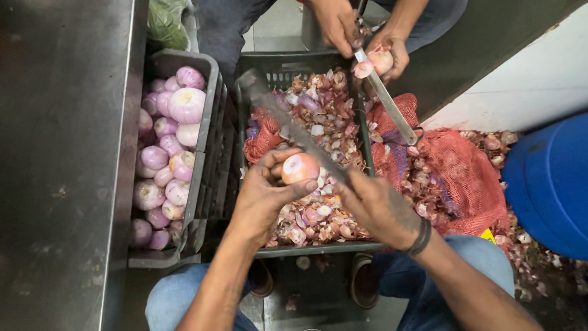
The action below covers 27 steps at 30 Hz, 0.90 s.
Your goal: The person peels red onions using a knife, removing outer layers and placing the peeled onions into a crate. A second person also peels onions nearby.
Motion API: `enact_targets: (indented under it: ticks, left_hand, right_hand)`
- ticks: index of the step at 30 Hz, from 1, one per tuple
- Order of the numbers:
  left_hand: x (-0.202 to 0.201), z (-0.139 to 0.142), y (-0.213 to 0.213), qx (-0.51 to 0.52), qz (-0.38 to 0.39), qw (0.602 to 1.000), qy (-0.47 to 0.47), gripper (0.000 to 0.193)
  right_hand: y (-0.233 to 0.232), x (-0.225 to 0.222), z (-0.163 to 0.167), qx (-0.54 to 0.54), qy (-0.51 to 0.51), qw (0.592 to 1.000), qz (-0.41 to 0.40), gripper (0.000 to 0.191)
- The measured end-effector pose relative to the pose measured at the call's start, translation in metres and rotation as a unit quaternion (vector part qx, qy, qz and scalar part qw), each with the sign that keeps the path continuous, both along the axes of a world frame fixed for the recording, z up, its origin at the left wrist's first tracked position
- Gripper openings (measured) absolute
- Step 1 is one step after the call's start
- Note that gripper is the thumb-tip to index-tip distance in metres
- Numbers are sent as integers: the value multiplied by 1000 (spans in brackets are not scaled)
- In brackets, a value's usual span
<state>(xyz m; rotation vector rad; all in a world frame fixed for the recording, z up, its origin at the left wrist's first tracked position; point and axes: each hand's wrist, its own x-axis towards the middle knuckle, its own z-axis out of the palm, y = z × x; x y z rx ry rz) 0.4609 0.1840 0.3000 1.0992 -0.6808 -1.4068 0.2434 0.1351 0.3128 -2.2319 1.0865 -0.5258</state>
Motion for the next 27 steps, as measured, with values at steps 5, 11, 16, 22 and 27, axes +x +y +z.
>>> enact_targets:
  ticks: [5,11,16,22,27]
  left_hand:
    - [-3,2,-1,-42,-8,992,-117,58]
    - [-6,2,-1,-52,9,977,-208,54]
    - [-6,1,-2,-60,16,982,-177,58]
    - [-5,3,1,-54,20,962,-267,54]
    - [-3,7,1,-32,-21,995,-94,59]
  right_hand:
    - [1,-5,-1,11,-29,1000,0,14]
    - [-5,-2,-16,-114,33,991,57,18]
    - [-17,-2,-17,40,67,996,-46,15]
    - [-6,1,-12,-122,-7,989,83,18]
    - [-15,4,-7,-26,44,999,5,16]
